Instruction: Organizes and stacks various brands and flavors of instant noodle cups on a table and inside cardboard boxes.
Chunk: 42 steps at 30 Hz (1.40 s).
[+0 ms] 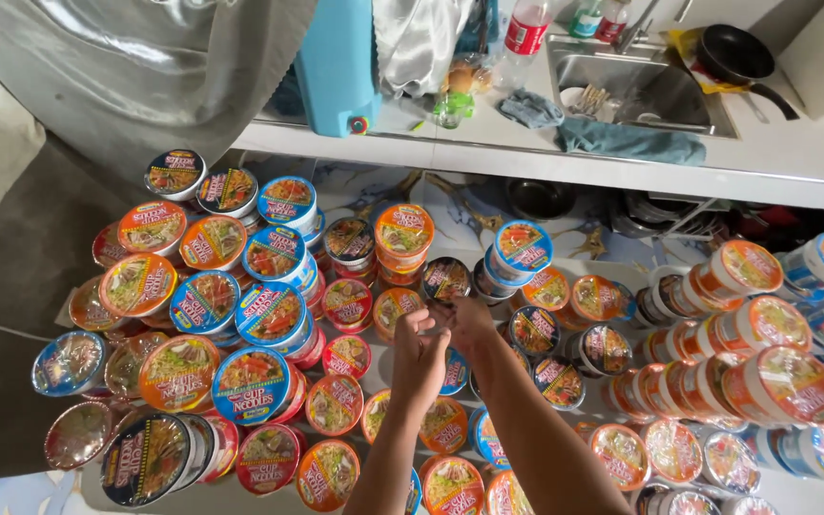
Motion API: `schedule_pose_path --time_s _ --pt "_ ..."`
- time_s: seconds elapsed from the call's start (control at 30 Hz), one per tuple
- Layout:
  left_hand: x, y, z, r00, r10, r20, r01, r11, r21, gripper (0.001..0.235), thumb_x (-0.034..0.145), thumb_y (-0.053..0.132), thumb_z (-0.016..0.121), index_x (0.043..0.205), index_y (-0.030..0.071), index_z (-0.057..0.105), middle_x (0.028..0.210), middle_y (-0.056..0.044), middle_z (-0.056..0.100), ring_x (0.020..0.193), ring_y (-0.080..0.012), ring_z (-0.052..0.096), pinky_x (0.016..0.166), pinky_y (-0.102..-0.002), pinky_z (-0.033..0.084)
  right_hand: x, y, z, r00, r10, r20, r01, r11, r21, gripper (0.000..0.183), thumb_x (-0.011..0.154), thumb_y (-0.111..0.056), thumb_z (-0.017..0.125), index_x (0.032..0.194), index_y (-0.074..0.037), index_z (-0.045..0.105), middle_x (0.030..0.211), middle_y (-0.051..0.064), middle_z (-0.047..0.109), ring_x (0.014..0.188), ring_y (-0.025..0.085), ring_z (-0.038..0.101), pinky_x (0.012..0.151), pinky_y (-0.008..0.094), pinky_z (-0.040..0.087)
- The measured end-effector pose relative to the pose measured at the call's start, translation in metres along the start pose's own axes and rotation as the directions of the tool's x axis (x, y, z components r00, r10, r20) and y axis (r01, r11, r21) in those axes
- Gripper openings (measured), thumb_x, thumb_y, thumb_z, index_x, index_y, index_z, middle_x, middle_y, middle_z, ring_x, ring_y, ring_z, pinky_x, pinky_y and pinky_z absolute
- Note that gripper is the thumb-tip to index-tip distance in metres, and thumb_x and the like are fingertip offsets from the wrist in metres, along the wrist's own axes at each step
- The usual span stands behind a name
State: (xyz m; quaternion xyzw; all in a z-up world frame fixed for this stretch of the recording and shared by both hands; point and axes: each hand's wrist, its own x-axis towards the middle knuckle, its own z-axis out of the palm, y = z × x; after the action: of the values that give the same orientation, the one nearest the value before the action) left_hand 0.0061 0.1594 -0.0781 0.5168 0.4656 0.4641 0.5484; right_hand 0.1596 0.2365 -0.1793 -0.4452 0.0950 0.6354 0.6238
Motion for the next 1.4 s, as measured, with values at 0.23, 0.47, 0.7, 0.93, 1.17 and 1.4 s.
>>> schedule_pose_path --time_s 0.23,0.47,0.7,0.93,1.17,1.4 --pt "0.007 0.017 -0.005 0.980 0.197 -0.028 -0.169 0.898 0.406 0.070 0.089 0.042 0.074 0.136 -0.002 0.046 0.133 -0.026 0.052 0.114 -0.0342 0.056 0.091 -0.045 0.050 -0.137 -0.008 -0.016 0.933 -0.189 0.306 0.261 0.941 -0.214 0.027 0.103 -0.017 0.041 0.108 0.002 0.060 0.108 0.018 0.070 0.099 0.028 0.072 0.093 0.043 0.061" --pt "-0.006 0.018 0.003 0.946 -0.231 0.226 0.276 0.942 -0.193 0.072 0.084 0.042 0.074 0.141 0.007 0.048 0.131 -0.015 0.055 0.118 -0.0267 0.054 0.095 -0.051 0.047 -0.222 -0.078 -0.032 0.946 -0.192 0.260 0.320 0.667 -0.672 0.034 0.099 -0.030 0.055 0.113 0.000 0.065 0.103 0.011 0.074 0.090 0.022 0.070 0.083 0.037 0.059" --pt "0.058 -0.029 0.045 0.870 -0.438 0.226 0.470 0.601 -0.646 0.056 0.090 0.041 0.069 0.136 0.012 0.058 0.130 -0.008 0.060 0.106 -0.0264 0.062 0.092 -0.053 0.057 -0.130 -0.197 -0.005 0.876 -0.446 0.185 0.453 0.625 -0.636 0.074 0.095 -0.059 0.059 0.150 -0.014 0.040 0.145 0.006 0.048 0.128 0.026 0.051 0.089 0.057 0.055" --pt "0.078 0.014 0.064 0.889 -0.284 0.358 0.455 0.475 -0.753 0.049 0.091 0.044 0.058 0.127 0.012 0.057 0.117 -0.009 0.068 0.102 -0.0291 0.067 0.084 -0.057 0.053 -0.092 -0.199 0.016 0.957 -0.052 0.285 0.242 0.685 -0.687 0.061 0.083 -0.046 0.066 0.135 -0.014 0.061 0.134 0.007 0.066 0.120 0.025 0.064 0.085 0.058 0.058" --pt "0.021 0.062 0.052 0.862 -0.162 0.480 0.503 0.388 -0.773 0.051 0.088 0.041 0.062 0.126 0.008 0.061 0.120 -0.009 0.070 0.111 -0.0280 0.065 0.097 -0.052 0.052 -0.172 -0.167 -0.020 0.904 -0.183 0.386 0.370 0.786 -0.495 0.054 0.091 -0.028 0.063 0.139 -0.006 0.054 0.125 0.013 0.069 0.112 0.028 0.069 0.086 0.053 0.062" --pt "-0.068 0.025 0.017 0.773 -0.309 0.555 0.631 0.471 -0.617 0.036 0.090 0.027 0.071 0.120 0.008 0.066 0.110 -0.010 0.072 0.103 -0.0284 0.066 0.088 -0.049 0.049 -0.391 -0.115 -0.080 0.798 -0.448 0.402 0.587 0.727 -0.356 0.076 0.089 -0.011 0.068 0.157 -0.008 0.034 0.116 0.010 0.066 0.098 0.017 0.067 0.090 0.038 0.055"
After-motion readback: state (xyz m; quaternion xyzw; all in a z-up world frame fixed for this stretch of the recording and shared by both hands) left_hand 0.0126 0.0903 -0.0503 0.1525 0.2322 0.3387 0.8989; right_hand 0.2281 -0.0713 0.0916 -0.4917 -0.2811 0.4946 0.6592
